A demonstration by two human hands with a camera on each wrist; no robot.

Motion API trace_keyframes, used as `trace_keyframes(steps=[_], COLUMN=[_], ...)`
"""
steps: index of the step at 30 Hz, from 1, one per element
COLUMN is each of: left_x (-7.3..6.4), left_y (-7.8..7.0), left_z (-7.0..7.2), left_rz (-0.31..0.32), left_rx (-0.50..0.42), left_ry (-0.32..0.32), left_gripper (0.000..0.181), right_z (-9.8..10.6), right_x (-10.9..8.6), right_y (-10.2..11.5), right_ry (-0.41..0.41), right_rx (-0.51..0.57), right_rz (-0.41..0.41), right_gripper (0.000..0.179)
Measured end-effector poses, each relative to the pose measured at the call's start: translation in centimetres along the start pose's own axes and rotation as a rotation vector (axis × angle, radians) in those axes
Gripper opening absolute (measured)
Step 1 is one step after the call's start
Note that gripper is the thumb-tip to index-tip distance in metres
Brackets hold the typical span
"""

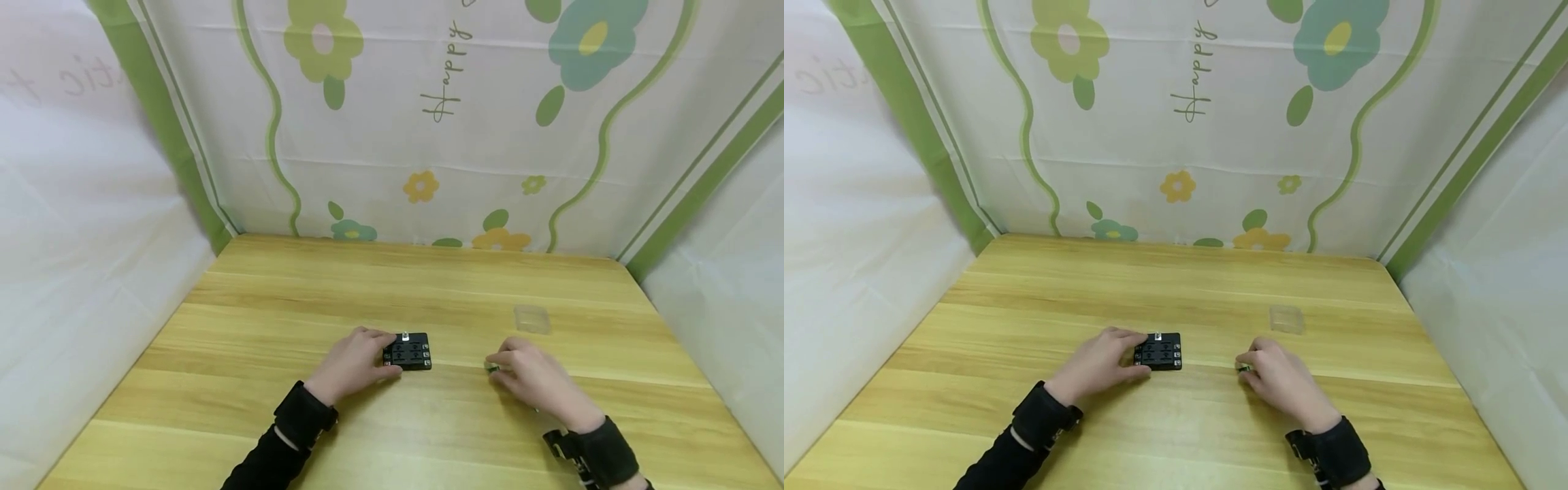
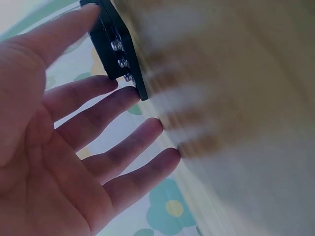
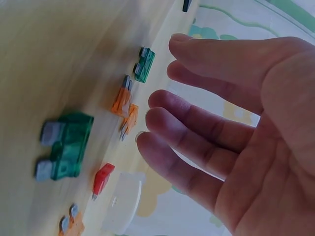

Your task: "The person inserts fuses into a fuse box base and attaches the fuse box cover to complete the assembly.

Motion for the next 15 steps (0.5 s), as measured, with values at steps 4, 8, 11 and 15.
trace_keyframes(steps=[4, 8, 11, 15], left_x=[0.01, -0.05, -0.09, -0.14], left_y=[0.04, 0.05, 0.04, 0.10], left_z=[-0.09, 0.06, 0.16, 0.25], left_rz=[0.008, 0.009, 0.006, 0.014], left_rx=[-0.019, -0.024, -0.024, -0.033], left_ry=[-0.002, -0.018, -0.026, -0.026], left_gripper=[0.063, 0.060, 0.059, 0.058], right_z=[-0.13, -0.32, -0.38, -0.33], right_x=[-0.02, -0.03, -0.04, -0.03], right_y=[0.12, 0.17, 0.09, -0.05], right_ry=[0.002, 0.005, 0.006, 0.012], right_rx=[0.012, 0.012, 0.011, 0.013], right_rz=[0.003, 0.006, 0.005, -0.005], right_gripper=[0.024, 0.023, 0.022, 0.020])
Point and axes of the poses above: each hand's wrist, its own x-axis towards the middle knuckle, its own z-axis out of the back of the hand, y = z × x, the point moved 9 cm from there along x, towards the middle knuckle, and after that the axes turned 3 degrees about y, right-handed, at the moved point
